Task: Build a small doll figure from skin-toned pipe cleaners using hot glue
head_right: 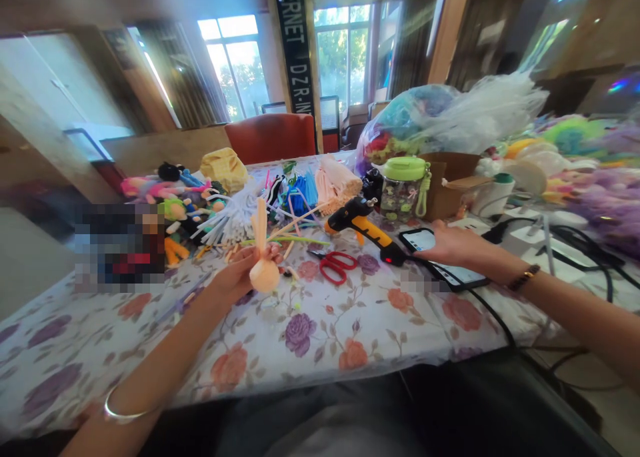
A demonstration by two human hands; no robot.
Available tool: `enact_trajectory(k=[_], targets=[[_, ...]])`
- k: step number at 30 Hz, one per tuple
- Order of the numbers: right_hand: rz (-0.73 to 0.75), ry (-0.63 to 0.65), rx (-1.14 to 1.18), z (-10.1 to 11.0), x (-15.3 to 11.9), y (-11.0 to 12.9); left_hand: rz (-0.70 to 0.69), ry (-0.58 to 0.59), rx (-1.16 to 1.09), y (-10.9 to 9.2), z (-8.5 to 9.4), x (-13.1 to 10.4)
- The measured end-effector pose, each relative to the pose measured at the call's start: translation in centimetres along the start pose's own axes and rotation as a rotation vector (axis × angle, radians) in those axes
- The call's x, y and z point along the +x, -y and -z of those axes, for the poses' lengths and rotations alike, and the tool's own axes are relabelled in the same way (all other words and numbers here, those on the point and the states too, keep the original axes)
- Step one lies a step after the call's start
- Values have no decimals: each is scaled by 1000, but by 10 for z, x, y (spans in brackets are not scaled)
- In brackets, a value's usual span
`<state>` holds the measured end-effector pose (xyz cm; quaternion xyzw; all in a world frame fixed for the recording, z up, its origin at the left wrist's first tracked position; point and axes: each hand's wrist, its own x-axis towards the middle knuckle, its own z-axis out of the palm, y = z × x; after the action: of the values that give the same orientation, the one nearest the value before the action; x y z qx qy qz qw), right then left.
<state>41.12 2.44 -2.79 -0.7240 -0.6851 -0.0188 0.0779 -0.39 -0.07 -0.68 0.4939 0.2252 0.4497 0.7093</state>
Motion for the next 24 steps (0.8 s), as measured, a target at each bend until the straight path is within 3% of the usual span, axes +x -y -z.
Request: enact_trajectory(k=[3,6,11,15,24], targets=[[-27,77,-82,2,2,2,7,-11,-3,-1,-1,0],[-54,61,-89,6,-2,4,9,-12,-4,-1,-1,-1],[-174,-262,-29,26,-13,17,10,26,-11,0,1,-1],[-138,-514,93,38,-5,36,9,0,-2,0,2,-1],[-276,-573,234,27,19,75,2,-24,0,0,0,-1]])
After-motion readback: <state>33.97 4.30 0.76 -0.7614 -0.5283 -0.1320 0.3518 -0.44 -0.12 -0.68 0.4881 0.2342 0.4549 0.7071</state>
